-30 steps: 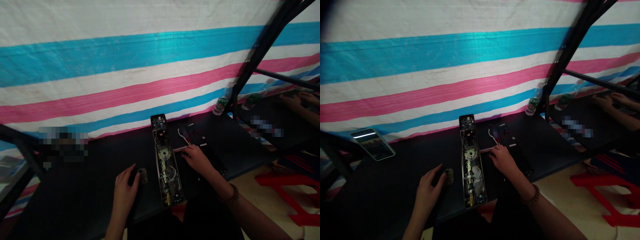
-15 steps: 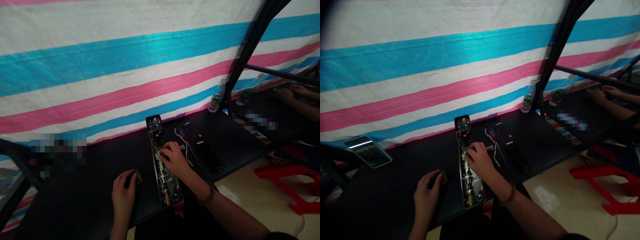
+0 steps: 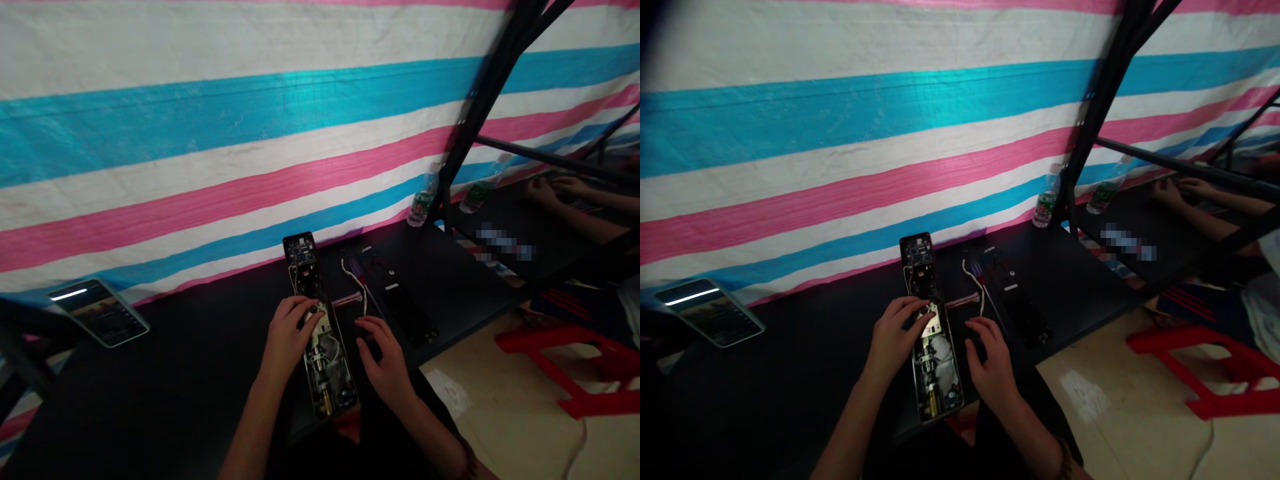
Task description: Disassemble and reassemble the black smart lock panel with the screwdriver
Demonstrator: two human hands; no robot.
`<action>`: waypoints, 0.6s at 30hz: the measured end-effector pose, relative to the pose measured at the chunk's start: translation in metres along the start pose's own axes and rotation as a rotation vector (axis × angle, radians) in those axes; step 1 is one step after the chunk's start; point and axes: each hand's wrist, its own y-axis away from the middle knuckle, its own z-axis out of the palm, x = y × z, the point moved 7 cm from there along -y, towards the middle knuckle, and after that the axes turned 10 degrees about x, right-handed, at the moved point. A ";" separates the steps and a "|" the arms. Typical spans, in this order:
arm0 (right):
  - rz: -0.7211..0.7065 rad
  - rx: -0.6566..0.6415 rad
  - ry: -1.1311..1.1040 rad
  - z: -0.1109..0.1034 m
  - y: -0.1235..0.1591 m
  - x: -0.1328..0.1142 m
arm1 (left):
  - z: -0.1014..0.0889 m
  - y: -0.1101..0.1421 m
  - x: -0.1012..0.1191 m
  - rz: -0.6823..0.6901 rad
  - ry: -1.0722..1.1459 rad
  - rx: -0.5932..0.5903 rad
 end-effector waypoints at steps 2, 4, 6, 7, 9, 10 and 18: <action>-0.008 0.017 0.055 -0.016 0.005 0.003 | 0.005 -0.001 -0.004 0.041 -0.028 -0.011; -0.016 0.035 0.108 -0.030 0.005 0.007 | 0.008 0.001 -0.009 0.039 -0.059 -0.019; -0.028 0.064 0.163 -0.042 -0.001 0.012 | 0.009 0.003 -0.014 0.008 -0.089 -0.013; -0.034 0.082 0.198 -0.048 -0.006 0.015 | 0.009 0.004 -0.015 -0.009 -0.104 -0.001; -0.039 0.126 0.283 -0.059 -0.019 0.022 | 0.008 0.007 -0.016 -0.027 -0.134 0.035; -0.035 0.146 0.330 -0.064 -0.026 0.026 | 0.007 0.009 -0.015 -0.032 -0.145 0.053; -0.040 -0.055 0.367 -0.054 -0.048 0.037 | 0.016 0.063 -0.014 -0.292 0.046 0.067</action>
